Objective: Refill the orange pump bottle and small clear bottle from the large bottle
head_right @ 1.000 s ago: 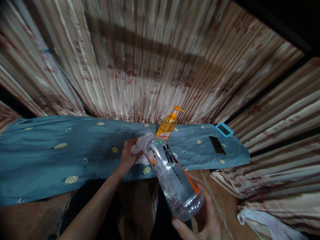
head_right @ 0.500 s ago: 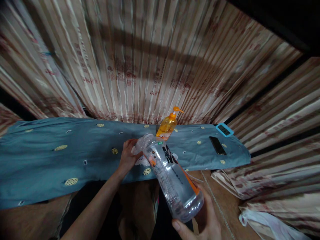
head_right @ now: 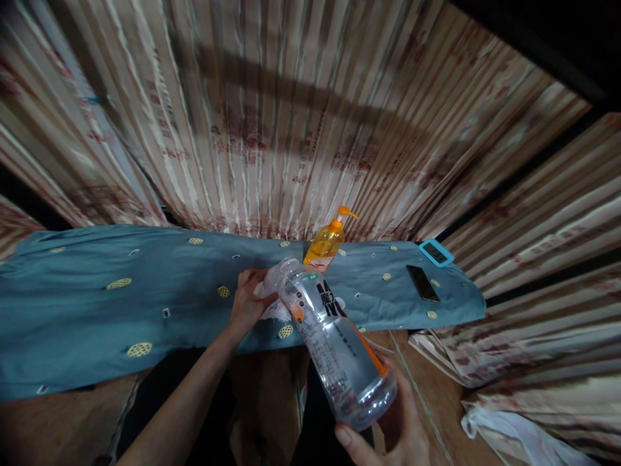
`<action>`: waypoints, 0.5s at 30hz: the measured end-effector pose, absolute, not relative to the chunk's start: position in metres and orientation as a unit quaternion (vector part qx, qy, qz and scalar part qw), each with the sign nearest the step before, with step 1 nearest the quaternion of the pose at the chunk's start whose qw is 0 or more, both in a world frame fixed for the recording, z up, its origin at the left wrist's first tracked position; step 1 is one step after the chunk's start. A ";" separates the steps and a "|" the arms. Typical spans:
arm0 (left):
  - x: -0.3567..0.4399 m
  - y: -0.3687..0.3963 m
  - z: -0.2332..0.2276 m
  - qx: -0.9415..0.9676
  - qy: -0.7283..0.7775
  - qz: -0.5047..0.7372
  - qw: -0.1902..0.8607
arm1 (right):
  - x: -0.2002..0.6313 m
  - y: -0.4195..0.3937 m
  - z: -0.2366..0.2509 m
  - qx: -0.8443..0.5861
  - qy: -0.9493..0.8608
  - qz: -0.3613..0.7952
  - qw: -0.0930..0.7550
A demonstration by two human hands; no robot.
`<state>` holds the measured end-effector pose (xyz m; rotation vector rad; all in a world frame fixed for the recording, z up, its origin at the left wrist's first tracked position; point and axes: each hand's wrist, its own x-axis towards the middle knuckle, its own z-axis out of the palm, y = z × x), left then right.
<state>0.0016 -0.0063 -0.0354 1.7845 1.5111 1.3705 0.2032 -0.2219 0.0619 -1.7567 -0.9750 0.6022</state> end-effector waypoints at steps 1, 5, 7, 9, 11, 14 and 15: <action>0.002 -0.006 -0.035 0.643 0.544 0.495 0.214 | 0.203 -0.222 0.062 -0.726 -0.401 0.252 0.498; 0.002 -0.006 -0.037 0.641 0.542 0.498 0.217 | 0.205 -0.222 0.061 -0.724 -0.423 0.241 0.489; 0.002 -0.005 -0.037 0.641 0.541 0.499 0.215 | 0.205 -0.222 0.061 -0.724 -0.430 0.235 0.485; 0.002 -0.005 -0.037 0.642 0.542 0.499 0.213 | 0.205 -0.223 0.060 -0.722 -0.429 0.239 0.488; 0.002 -0.005 -0.038 0.643 0.543 0.496 0.212 | 0.206 -0.223 0.058 -0.719 -0.421 0.243 0.496; 0.002 -0.005 -0.038 0.645 0.539 0.497 0.213 | 0.211 -0.223 0.054 -0.721 -0.417 0.247 0.495; 0.002 -0.006 -0.038 0.646 0.538 0.498 0.215 | 0.212 -0.223 0.053 -0.721 -0.420 0.246 0.494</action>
